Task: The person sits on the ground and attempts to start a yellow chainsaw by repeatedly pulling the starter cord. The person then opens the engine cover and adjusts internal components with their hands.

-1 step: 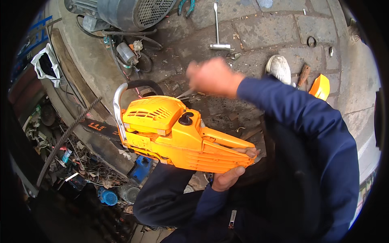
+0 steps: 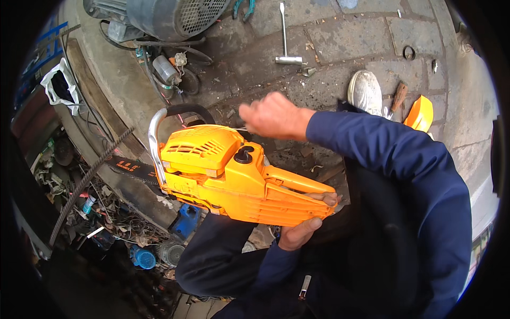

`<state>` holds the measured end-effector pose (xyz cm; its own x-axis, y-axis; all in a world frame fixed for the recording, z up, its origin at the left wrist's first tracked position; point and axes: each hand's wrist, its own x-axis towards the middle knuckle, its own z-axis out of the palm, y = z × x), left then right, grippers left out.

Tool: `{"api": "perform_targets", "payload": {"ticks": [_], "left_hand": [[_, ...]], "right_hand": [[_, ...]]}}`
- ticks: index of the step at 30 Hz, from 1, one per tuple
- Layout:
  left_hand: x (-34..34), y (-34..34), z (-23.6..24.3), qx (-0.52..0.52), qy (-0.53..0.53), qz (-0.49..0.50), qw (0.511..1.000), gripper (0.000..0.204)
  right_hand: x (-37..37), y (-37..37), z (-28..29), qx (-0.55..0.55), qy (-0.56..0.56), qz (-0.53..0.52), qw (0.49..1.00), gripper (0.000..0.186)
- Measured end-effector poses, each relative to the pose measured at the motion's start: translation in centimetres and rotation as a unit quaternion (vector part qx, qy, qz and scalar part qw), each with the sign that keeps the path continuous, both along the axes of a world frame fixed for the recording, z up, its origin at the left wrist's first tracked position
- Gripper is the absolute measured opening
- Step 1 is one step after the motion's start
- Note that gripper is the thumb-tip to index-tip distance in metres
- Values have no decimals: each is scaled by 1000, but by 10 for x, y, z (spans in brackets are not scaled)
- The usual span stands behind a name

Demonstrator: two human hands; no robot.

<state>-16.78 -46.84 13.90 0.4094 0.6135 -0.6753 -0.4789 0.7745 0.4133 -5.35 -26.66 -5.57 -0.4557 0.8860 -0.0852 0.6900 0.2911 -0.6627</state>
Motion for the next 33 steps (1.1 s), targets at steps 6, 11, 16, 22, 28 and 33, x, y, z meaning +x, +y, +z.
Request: {"api": "perform_targets", "payload": {"ticks": [6,11,16,22,28,33], "left_hand": [[-2,-1,-9,50,-29,-8,998,47],[-12,-6,-2,38,-18,-41,998,48],[-5,-5,-10,25,-11,-14,1000,50],[-1,-3,-4,12,-10,12,1000,47],[-16,-20,-5,93,-16,0,996,48],[-8,-4,3,27,-17,-17,999,49]], "right_hand": [[196,48,-86,51,-165,-217,961,39],[363,39,-56,-43,-139,-475,868,35],[109,41,-41,-75,-186,-125,972,35],[19,27,-3,-137,-1,-38,990,30],[233,93,-42,-112,-146,-376,908,30],[252,72,-49,-32,-185,-344,920,33]]}}
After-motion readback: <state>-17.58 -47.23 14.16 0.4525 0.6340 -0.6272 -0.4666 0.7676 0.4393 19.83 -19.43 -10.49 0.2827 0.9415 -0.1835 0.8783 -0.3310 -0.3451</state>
